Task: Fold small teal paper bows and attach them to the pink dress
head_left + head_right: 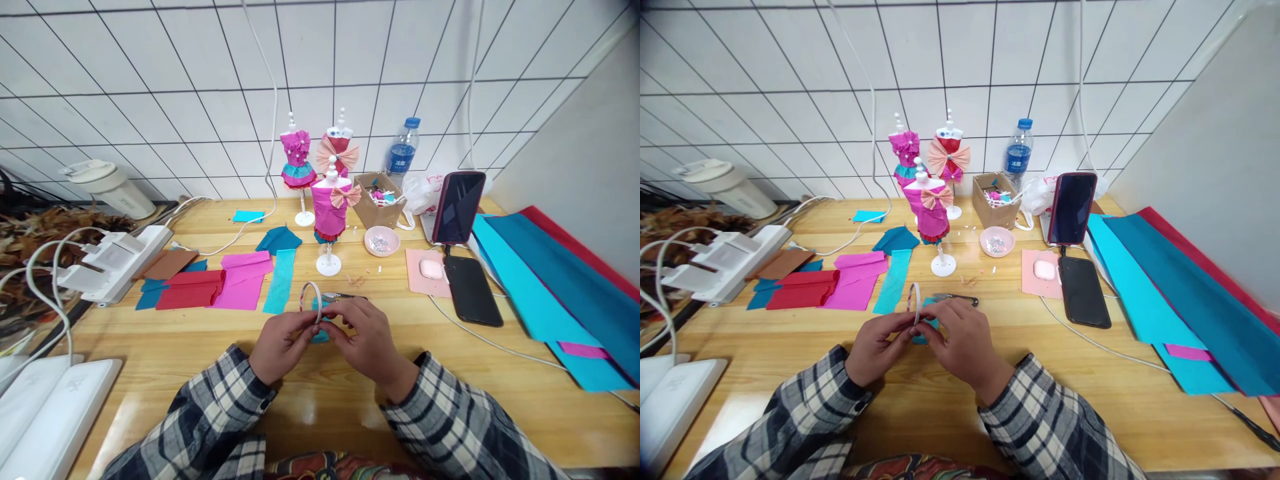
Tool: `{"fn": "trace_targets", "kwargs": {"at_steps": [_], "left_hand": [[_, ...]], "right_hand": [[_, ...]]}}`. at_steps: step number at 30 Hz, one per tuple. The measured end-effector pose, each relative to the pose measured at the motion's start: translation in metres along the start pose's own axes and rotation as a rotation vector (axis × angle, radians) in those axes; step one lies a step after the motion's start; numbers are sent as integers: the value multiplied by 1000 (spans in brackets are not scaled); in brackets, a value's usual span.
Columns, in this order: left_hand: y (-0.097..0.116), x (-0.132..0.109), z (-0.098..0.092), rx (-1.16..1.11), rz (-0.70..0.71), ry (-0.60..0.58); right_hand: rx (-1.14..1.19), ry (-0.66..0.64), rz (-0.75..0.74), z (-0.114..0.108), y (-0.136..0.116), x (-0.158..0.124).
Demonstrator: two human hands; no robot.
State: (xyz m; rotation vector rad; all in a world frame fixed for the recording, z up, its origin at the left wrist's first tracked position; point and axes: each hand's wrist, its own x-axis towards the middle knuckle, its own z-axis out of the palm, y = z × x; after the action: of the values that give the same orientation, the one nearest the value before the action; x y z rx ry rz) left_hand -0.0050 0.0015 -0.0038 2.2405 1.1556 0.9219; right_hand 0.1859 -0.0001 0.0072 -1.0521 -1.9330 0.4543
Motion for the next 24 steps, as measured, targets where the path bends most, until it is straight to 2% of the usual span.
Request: {"fn": "trace_targets", "kwargs": {"at_steps": [5, 11, 17, 24], "left_hand": [[1, 1, 1, 85, 42, 41], [1, 0, 0, 145, 84, -9], [-2, 3, 1, 131, 45, -79], [-6, 2, 2, 63, -37, -73]], "right_hand": [[-36, -8, 8, 4, 2, -2], [-28, -65, 37, 5, 5, -2], [8, -128, 54, 3, 12, 1], [-16, -22, 14, 6, 15, -4]]}}
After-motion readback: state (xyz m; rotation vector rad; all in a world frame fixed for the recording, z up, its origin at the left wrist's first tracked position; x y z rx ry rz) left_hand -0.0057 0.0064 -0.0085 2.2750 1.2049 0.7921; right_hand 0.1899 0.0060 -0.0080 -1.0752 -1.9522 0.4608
